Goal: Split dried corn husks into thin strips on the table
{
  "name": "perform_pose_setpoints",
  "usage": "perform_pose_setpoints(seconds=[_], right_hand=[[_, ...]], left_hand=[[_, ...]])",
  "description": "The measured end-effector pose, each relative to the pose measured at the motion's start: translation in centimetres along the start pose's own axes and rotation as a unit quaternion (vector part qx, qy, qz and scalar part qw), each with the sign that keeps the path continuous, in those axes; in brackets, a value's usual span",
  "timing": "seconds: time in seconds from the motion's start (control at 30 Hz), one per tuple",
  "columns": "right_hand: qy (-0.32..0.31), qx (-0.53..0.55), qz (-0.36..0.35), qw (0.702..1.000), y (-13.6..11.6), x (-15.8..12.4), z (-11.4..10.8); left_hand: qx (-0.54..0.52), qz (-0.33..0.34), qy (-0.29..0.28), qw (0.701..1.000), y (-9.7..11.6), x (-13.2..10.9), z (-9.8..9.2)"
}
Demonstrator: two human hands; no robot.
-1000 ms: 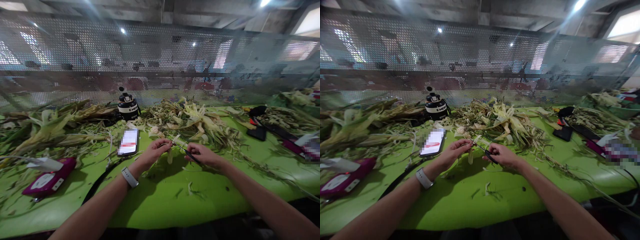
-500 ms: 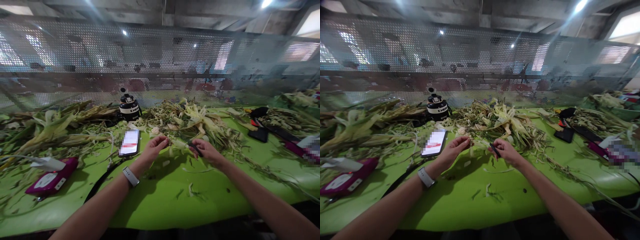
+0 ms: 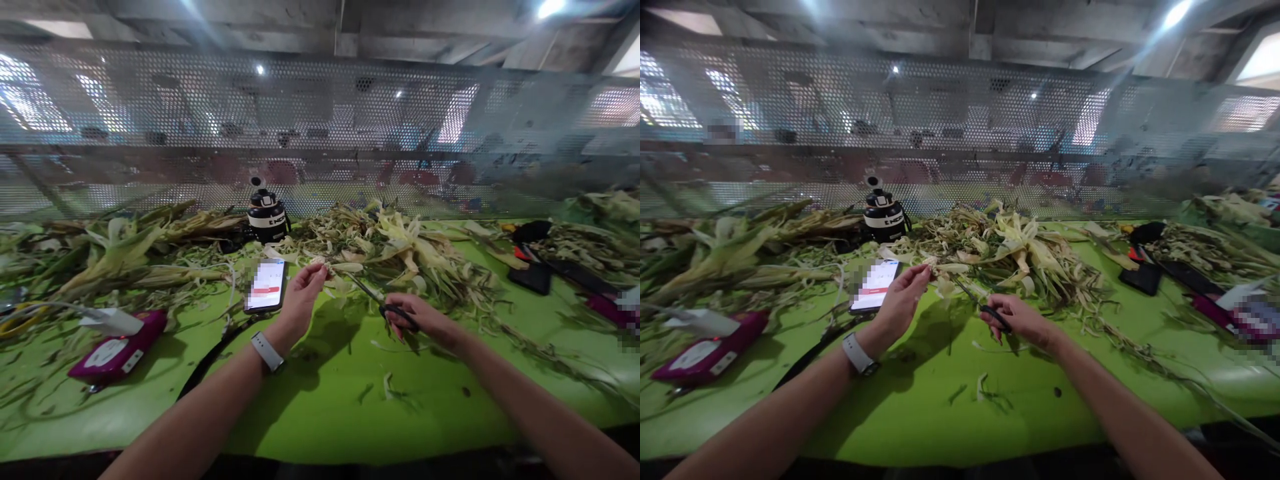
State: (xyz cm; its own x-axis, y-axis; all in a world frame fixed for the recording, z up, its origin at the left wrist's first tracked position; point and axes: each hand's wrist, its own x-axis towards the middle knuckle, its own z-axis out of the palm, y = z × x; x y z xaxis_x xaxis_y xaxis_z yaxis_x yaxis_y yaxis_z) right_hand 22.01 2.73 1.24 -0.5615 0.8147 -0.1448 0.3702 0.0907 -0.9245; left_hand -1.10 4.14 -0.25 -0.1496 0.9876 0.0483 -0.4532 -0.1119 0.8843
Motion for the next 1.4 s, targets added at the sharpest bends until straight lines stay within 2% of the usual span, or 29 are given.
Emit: perform_pose_setpoints(seconds=[0.1, 0.2, 0.6, 1.13, 1.4], right_hand=[[0.002, -0.005, 0.019, 1.000, 0.1, 0.2, 0.1], [0.013, -0.009, 0.005, 1.000, -0.1, 0.3, 0.2], [0.062, -0.019, 0.015, 0.998, -1.0, 0.2, 0.3], [0.071, -0.010, 0.032, 0.997, -1.1, 0.2, 0.2], [0.088, -0.002, 0.024, 0.996, -0.6, 0.3, 0.0]], left_hand=[[-0.023, 0.014, -0.007, 1.000, -0.2, 0.0, 0.1], [-0.016, 0.021, -0.018, 0.999, -0.3, -0.2, 0.2], [0.090, 0.017, -0.083, 0.992, 0.1, -0.9, 0.5], [0.155, 0.018, -0.111, 0.981, 0.2, -0.9, 0.3], [0.157, 0.012, -0.107, 0.982, 0.2, -0.7, 0.2]])
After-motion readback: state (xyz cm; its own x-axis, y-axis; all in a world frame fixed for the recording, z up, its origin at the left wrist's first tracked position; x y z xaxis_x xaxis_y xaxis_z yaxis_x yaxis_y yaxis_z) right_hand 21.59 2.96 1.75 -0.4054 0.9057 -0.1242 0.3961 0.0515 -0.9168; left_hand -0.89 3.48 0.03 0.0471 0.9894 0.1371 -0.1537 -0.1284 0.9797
